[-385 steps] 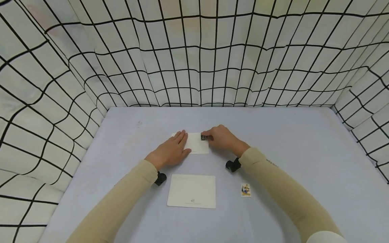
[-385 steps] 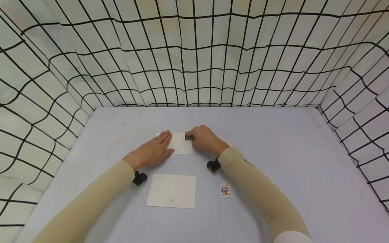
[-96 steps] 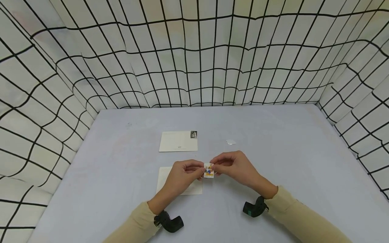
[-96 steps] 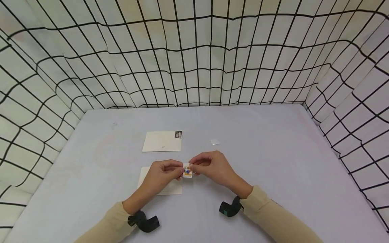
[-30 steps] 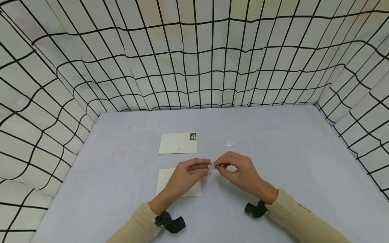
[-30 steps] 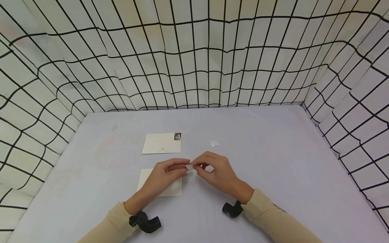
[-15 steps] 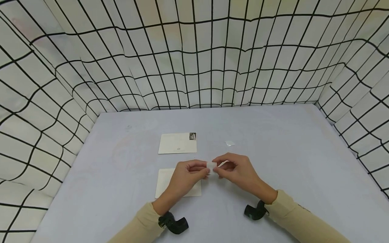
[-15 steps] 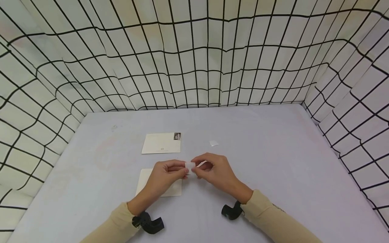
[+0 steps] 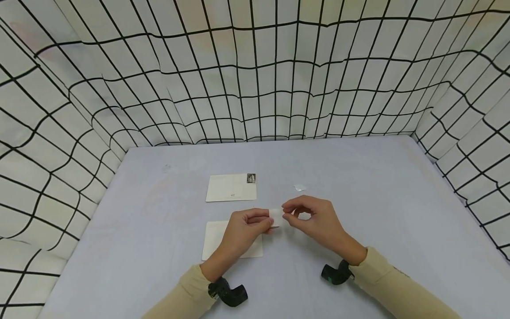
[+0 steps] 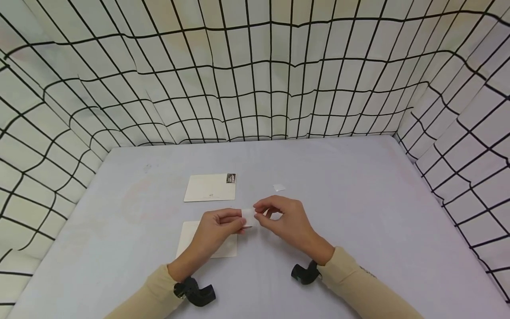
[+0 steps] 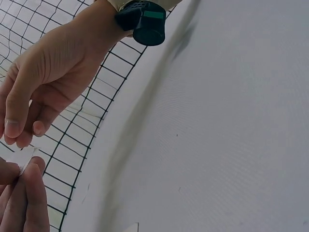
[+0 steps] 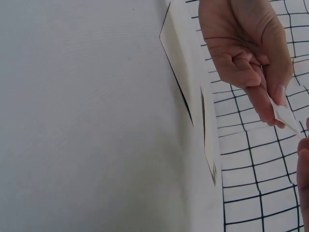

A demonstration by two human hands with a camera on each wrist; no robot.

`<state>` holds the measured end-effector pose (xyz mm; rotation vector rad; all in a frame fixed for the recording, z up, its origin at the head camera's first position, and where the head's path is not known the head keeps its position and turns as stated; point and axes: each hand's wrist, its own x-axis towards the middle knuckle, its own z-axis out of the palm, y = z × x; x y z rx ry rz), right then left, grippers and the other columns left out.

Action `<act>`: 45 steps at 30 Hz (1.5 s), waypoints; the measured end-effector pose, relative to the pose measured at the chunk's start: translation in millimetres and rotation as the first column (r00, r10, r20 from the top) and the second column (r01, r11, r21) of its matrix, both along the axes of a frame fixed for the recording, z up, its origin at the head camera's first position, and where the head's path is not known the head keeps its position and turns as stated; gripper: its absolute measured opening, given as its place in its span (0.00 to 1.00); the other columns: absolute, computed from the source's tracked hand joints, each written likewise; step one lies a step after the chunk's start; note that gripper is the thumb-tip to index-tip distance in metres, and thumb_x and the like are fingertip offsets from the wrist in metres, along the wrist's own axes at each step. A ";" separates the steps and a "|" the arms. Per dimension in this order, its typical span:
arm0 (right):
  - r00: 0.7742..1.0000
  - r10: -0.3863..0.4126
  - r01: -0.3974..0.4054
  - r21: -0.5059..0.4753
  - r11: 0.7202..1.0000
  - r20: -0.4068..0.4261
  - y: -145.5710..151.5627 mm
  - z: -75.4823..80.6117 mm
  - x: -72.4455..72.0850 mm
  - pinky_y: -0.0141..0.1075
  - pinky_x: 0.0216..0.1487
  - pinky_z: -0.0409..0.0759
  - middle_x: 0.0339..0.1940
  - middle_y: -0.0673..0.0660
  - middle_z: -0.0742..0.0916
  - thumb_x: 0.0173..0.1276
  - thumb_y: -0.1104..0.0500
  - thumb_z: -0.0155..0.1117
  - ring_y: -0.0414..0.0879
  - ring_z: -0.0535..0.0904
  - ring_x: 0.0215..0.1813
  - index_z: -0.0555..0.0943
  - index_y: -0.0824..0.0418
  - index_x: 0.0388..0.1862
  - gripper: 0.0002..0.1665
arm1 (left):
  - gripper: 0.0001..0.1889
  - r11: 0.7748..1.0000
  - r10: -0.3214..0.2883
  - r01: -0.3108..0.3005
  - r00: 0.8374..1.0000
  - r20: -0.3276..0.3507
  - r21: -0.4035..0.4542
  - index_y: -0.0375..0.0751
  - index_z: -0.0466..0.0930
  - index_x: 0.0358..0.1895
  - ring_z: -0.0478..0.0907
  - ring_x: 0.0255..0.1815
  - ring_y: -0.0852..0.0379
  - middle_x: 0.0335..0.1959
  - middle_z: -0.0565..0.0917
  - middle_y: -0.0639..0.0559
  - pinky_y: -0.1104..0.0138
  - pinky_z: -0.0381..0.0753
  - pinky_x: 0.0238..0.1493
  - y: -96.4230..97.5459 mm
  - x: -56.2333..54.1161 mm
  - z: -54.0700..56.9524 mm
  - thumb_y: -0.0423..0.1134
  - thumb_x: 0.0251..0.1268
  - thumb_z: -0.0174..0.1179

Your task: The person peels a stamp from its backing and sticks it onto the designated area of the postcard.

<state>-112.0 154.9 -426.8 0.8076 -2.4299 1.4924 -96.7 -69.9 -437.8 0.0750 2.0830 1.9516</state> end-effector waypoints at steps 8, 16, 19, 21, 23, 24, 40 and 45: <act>0.998 0.005 -0.001 0.047 0.999 -0.069 -3.8 -4.0 0.4 0.32 0.43 0.89 0.42 0.50 0.93 0.60 0.67 0.78 0.36 0.86 0.36 0.89 0.54 0.47 0.16 | 0.14 1.000 0.010 -0.010 1.000 0.003 -0.008 0.32 0.86 0.54 0.89 0.33 0.63 0.46 0.91 0.34 0.72 0.89 0.47 2.0 1.7 -0.2 0.33 0.68 0.66; 1.000 0.021 -0.020 0.038 0.999 -0.009 -7.5 -3.2 -0.6 0.31 0.44 0.89 0.42 0.49 0.93 0.61 0.65 0.78 0.38 0.86 0.37 0.89 0.54 0.45 0.14 | 0.13 1.000 -0.006 0.006 1.000 0.005 -0.006 0.32 0.86 0.53 0.89 0.35 0.61 0.46 0.91 0.36 0.71 0.90 0.48 1.9 0.7 -0.7 0.32 0.68 0.66; 0.999 0.032 -0.033 0.034 0.999 0.029 -8.4 -2.4 -1.1 0.31 0.44 0.88 0.41 0.50 0.92 0.60 0.66 0.79 0.43 0.87 0.39 0.89 0.54 0.45 0.14 | 0.13 1.000 -0.015 0.015 1.000 -0.003 -0.004 0.30 0.86 0.53 0.90 0.37 0.58 0.46 0.91 0.35 0.70 0.90 0.48 2.4 0.6 -2.2 0.31 0.68 0.66; 0.998 0.037 -0.039 0.035 0.999 0.047 -8.6 -2.5 -1.3 0.31 0.44 0.88 0.41 0.50 0.92 0.60 0.66 0.79 0.46 0.87 0.40 0.89 0.54 0.44 0.15 | 0.14 1.000 -0.022 0.022 1.000 -0.012 -0.004 0.29 0.85 0.53 0.91 0.39 0.55 0.47 0.91 0.33 0.69 0.90 0.48 2.9 0.7 -3.2 0.31 0.68 0.66; 0.998 0.035 -0.037 0.043 0.998 0.054 -8.7 -2.5 -1.7 0.31 0.44 0.88 0.40 0.49 0.92 0.60 0.66 0.79 0.45 0.87 0.40 0.89 0.53 0.44 0.15 | 0.14 1.000 -0.024 0.024 1.000 -0.017 -0.010 0.29 0.85 0.53 0.92 0.39 0.53 0.47 0.90 0.32 0.69 0.90 0.48 3.3 0.9 -3.5 0.31 0.68 0.65; 0.998 0.033 -0.035 0.045 0.998 0.056 -8.7 -2.7 -1.9 0.31 0.44 0.88 0.40 0.49 0.92 0.60 0.66 0.79 0.44 0.87 0.39 0.89 0.53 0.44 0.15 | 0.14 1.000 -0.024 0.024 1.000 -0.017 -0.016 0.29 0.85 0.53 0.92 0.40 0.53 0.47 0.90 0.32 0.70 0.90 0.47 3.2 1.0 -3.5 0.32 0.68 0.65; 0.996 0.017 -0.025 0.091 0.996 0.085 -9.7 -4.6 -3.5 0.30 0.43 0.86 0.37 0.46 0.91 0.59 0.63 0.80 0.36 0.83 0.37 0.90 0.52 0.41 0.12 | 0.15 0.997 -0.020 0.018 0.999 -0.029 -0.069 0.30 0.86 0.55 0.89 0.34 0.62 0.47 0.91 0.35 0.75 0.86 0.44 1.3 3.4 0.5 0.34 0.70 0.65; 0.995 0.020 -0.029 0.094 0.995 0.093 -10.2 -5.4 -4.0 0.30 0.43 0.86 0.37 0.46 0.91 0.59 0.63 0.81 0.35 0.83 0.37 0.90 0.51 0.40 0.12 | 0.14 0.997 -0.021 0.019 0.999 -0.027 -0.074 0.30 0.86 0.54 0.88 0.34 0.64 0.46 0.91 0.35 0.77 0.85 0.44 0.3 3.6 0.4 0.34 0.70 0.64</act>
